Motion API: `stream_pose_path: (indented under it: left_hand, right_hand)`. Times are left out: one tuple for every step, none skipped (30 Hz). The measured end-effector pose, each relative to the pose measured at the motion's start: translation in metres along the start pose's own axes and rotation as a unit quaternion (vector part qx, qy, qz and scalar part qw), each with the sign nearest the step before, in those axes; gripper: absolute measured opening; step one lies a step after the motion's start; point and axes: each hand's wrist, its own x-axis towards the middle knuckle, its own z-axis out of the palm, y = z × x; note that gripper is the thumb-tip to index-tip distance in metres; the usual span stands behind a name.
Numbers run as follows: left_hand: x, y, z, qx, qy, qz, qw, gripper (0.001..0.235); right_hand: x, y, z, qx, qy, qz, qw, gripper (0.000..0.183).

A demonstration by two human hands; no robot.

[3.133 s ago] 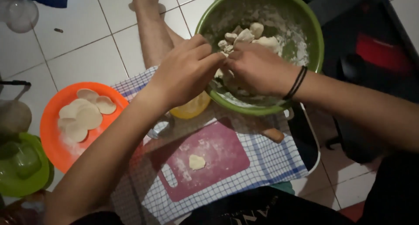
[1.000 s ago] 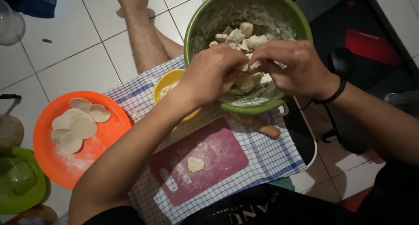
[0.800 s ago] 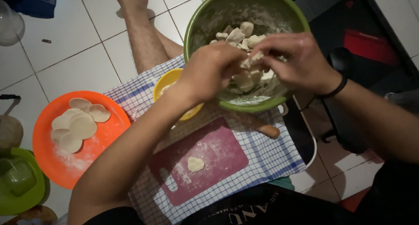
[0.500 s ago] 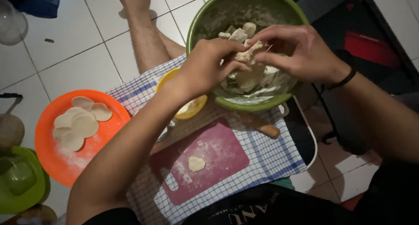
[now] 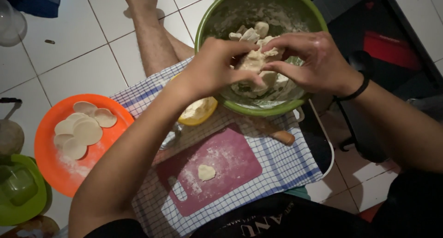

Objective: Rolling out dough with a pin, cutting circular wrappers with a metal ring, and hand-folding dumplings.

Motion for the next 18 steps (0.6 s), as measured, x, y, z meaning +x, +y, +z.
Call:
stream_pose_path:
  left_hand:
    - [0.000,-0.004,0.004,0.001,0.000,0.000,1.000,0.055]
    - [0.000,-0.008,0.008,0.021,-0.002,-0.006,1.000,0.054]
    - [0.000,-0.011,0.013,0.040,-0.006,-0.011,0.999,0.053]
    - [0.000,-0.006,0.012,0.040,-0.006,-0.011,0.999,0.053]
    - [-0.001,-0.002,0.011,0.050,-0.009,0.005,0.999,0.038]
    - [-0.002,0.003,0.009,0.060,-0.012,0.021,0.998,0.023]
    - [-0.003,0.000,0.011,0.061,-0.011,0.021,0.998,0.023]
    - [-0.005,-0.002,0.013,0.076,-0.007,0.027,0.997,0.018]
    - [-0.007,-0.005,0.016,0.092,-0.003,0.032,0.995,0.015]
    - [-0.007,-0.006,0.017,0.093,-0.001,0.030,0.995,0.015]
    - [-0.008,-0.008,0.018,0.105,0.001,0.038,0.994,0.014]
    - [-0.009,-0.010,0.019,0.116,0.003,0.046,0.992,0.012]
    - [-0.008,-0.008,0.019,0.118,0.005,0.045,0.992,0.012]
    - [-0.007,-0.007,0.018,0.135,-0.012,0.014,0.991,0.010]
    - [-0.006,-0.005,0.019,0.151,-0.029,-0.017,0.988,0.011]
    - [-0.005,-0.004,0.018,0.151,-0.027,-0.019,0.988,0.011]
    - [-0.005,-0.002,0.017,0.126,-0.028,-0.035,0.991,0.009]
    - [-0.004,0.000,0.016,0.101,-0.029,-0.050,0.993,0.008]
  right_hand:
    - [0.001,-0.001,0.001,0.000,0.000,-0.001,1.000,0.035]
    - [0.001,-0.002,0.002,-0.005,-0.002,0.001,1.000,0.033]
    - [0.001,-0.003,0.003,-0.011,-0.004,0.004,1.000,0.031]
    - [-0.001,-0.002,0.003,-0.011,-0.004,0.005,1.000,0.031]
    - [-0.003,-0.001,0.004,0.007,-0.010,0.004,1.000,0.032]
    - [-0.004,0.001,0.005,0.026,-0.016,0.004,1.000,0.035]
    - [-0.003,0.000,0.004,0.026,-0.017,0.002,1.000,0.035]
    - [-0.003,0.000,0.004,0.029,-0.022,-0.004,0.999,0.033]
    - [-0.002,0.000,0.005,0.033,-0.028,-0.010,0.999,0.030]
    - [-0.004,0.001,0.005,0.034,-0.030,-0.013,0.999,0.030]
    - [-0.005,0.002,0.006,0.015,-0.027,-0.014,0.999,0.031]
    - [-0.005,0.004,0.007,-0.005,-0.025,-0.014,1.000,0.032]
    - [-0.006,0.003,0.008,-0.005,-0.026,-0.017,1.000,0.032]
    - [-0.006,0.003,0.008,-0.021,-0.023,-0.014,0.999,0.035]
    - [-0.007,0.003,0.009,-0.038,-0.021,-0.010,0.999,0.038]
    - [-0.006,-0.001,0.009,-0.038,-0.022,-0.012,0.999,0.038]
    - [-0.005,-0.005,0.009,-0.041,-0.007,-0.006,0.999,0.038]
    - [-0.004,-0.009,0.009,-0.043,0.008,0.000,0.999,0.038]
